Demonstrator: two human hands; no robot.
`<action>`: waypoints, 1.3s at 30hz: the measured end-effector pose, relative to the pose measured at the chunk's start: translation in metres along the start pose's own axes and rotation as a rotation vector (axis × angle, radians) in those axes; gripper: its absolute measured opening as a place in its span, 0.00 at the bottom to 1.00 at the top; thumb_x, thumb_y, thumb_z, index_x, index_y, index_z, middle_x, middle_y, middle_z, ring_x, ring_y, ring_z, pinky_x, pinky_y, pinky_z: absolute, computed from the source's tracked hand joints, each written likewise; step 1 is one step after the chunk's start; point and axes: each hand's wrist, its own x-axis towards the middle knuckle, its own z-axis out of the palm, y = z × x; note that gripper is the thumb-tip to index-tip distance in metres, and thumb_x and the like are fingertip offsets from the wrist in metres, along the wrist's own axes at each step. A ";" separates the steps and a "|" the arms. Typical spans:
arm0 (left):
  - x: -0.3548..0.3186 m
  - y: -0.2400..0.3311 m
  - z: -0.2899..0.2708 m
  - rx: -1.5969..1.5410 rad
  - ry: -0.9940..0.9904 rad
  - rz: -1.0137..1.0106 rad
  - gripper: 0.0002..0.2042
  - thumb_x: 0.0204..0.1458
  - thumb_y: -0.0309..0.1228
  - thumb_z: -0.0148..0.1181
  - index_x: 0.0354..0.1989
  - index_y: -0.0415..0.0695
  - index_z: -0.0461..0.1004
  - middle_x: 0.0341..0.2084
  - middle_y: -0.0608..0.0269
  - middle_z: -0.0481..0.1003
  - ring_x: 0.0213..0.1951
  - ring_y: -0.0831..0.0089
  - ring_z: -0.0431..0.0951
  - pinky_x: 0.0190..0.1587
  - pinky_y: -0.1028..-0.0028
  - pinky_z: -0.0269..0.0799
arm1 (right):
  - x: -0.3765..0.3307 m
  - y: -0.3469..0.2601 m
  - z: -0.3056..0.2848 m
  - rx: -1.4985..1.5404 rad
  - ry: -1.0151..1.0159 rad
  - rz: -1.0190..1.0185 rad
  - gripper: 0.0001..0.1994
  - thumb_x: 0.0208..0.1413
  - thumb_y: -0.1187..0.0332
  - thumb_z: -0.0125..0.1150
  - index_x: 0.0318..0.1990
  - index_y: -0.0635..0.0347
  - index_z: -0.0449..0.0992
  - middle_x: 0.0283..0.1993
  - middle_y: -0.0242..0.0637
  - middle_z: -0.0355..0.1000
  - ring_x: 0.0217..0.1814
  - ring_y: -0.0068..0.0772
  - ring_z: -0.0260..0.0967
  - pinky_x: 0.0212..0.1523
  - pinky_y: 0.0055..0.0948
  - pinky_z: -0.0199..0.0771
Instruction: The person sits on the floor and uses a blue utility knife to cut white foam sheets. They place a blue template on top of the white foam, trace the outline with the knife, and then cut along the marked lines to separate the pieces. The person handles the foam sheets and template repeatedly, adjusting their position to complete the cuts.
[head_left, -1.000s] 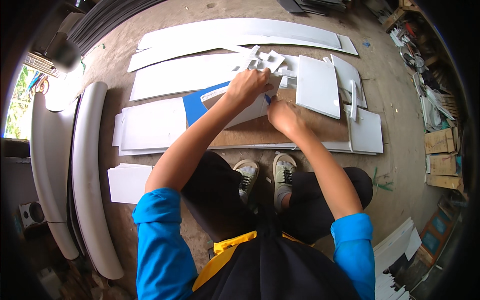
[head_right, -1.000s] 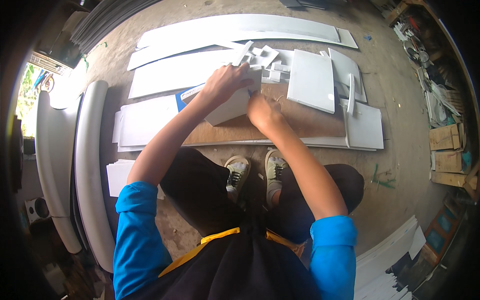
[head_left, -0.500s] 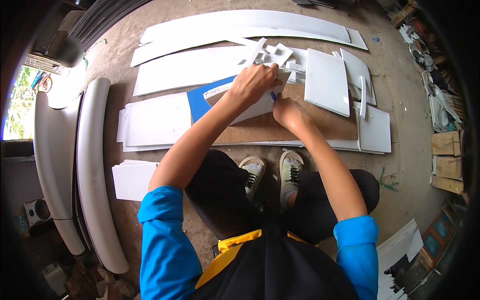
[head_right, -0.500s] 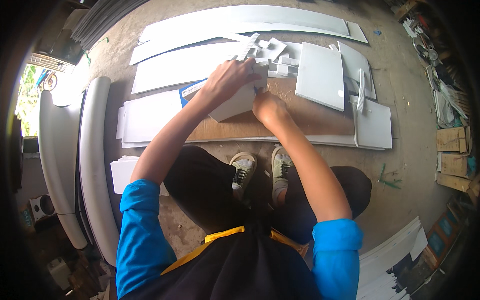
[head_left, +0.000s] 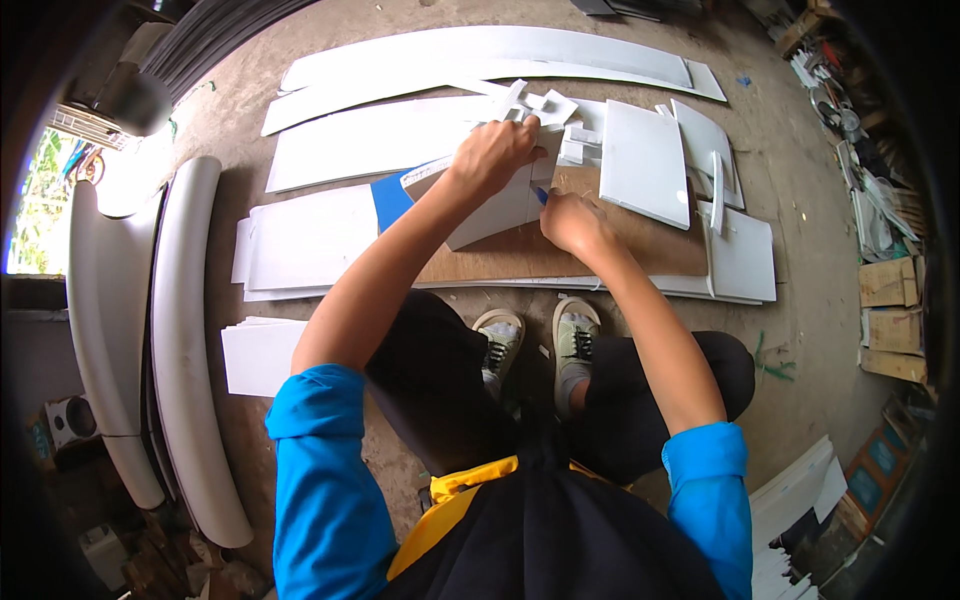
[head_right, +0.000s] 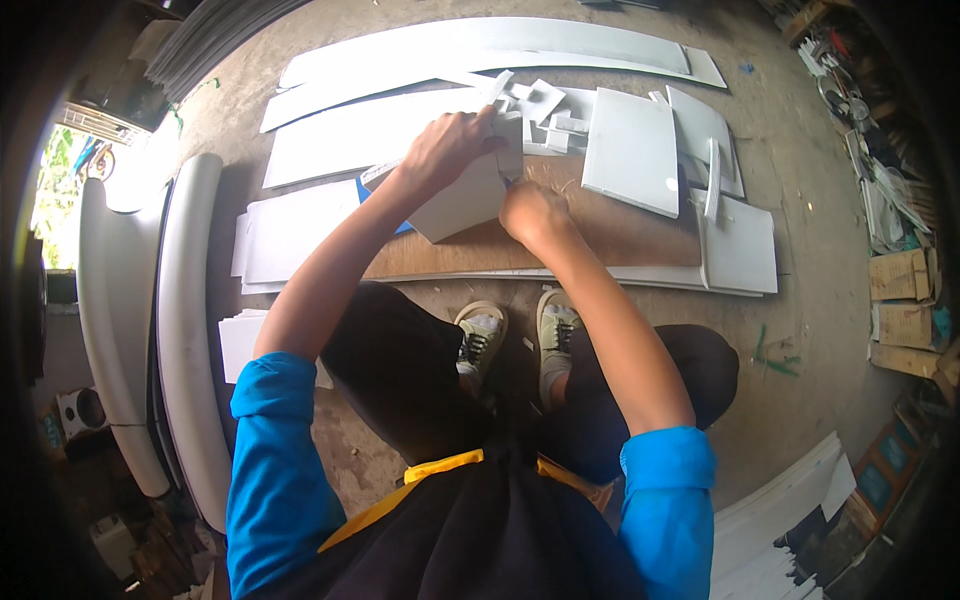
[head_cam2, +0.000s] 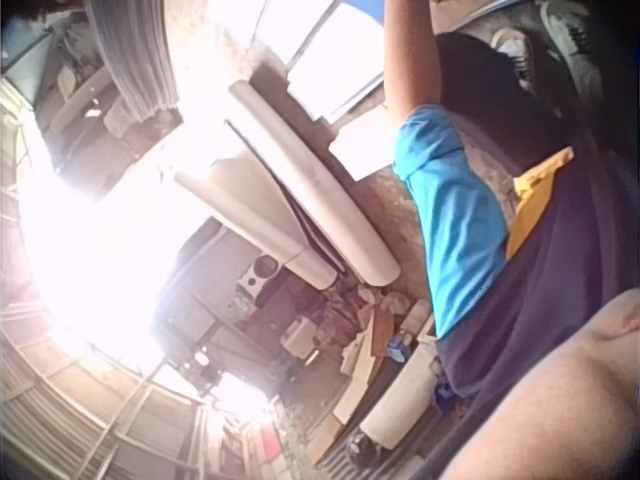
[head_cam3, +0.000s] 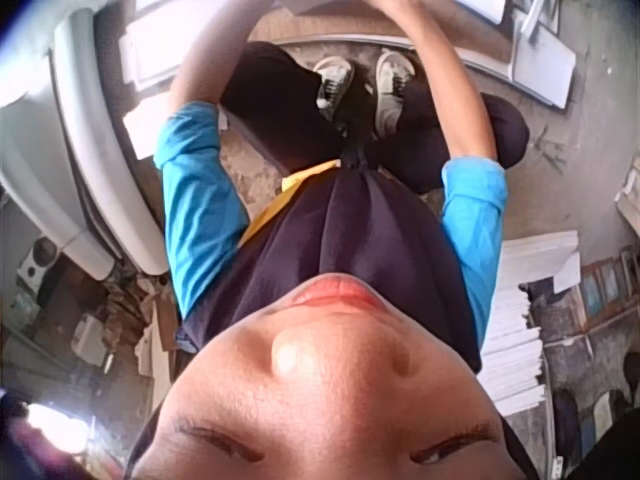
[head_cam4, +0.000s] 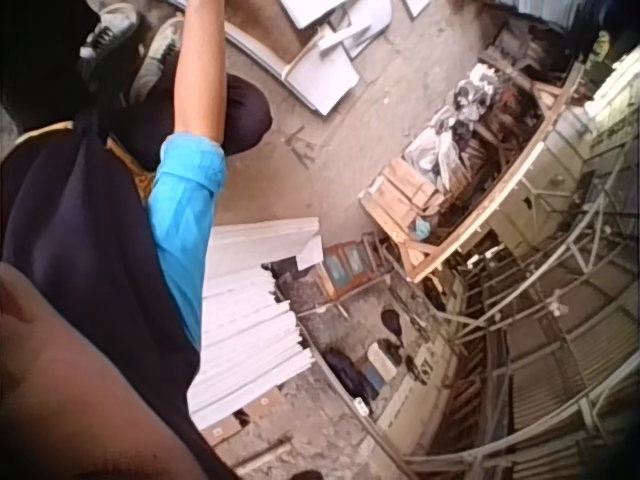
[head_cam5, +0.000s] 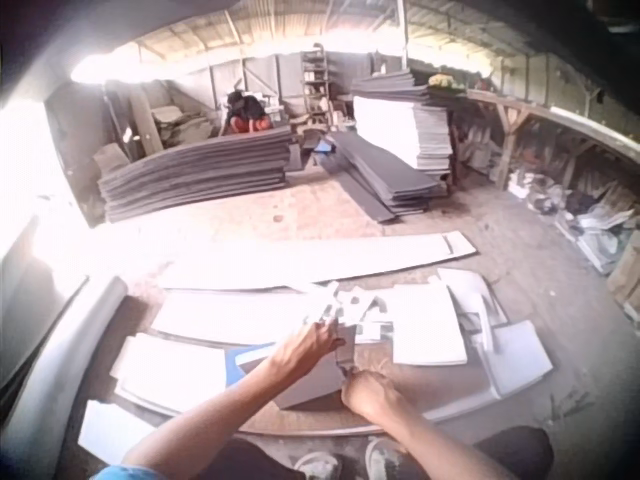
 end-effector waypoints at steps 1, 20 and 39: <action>0.000 -0.001 0.001 -0.007 0.015 0.004 0.15 0.48 0.39 0.55 0.30 0.37 0.64 0.11 0.56 0.70 0.16 0.63 0.74 0.18 0.70 0.70 | 0.000 -0.001 -0.001 0.001 -0.014 0.013 0.15 0.52 0.68 0.38 0.42 0.67 0.67 0.42 0.55 0.69 0.46 0.53 0.67 0.47 0.42 0.66; 0.000 0.007 0.001 -0.033 -0.036 -0.067 0.16 0.49 0.38 0.54 0.36 0.37 0.63 0.17 0.51 0.72 0.21 0.58 0.75 0.22 0.65 0.72 | 0.050 0.019 0.052 0.080 0.038 -0.031 0.18 0.51 0.68 0.36 0.48 0.68 0.61 0.38 0.55 0.70 0.40 0.53 0.69 0.43 0.43 0.67; -0.002 0.008 0.000 0.011 -0.079 -0.027 0.15 0.51 0.38 0.51 0.36 0.37 0.62 0.14 0.54 0.71 0.18 0.59 0.74 0.20 0.66 0.70 | 0.046 0.020 0.061 0.008 -0.072 -0.021 0.19 0.52 0.70 0.34 0.50 0.69 0.60 0.43 0.56 0.68 0.47 0.52 0.66 0.47 0.44 0.65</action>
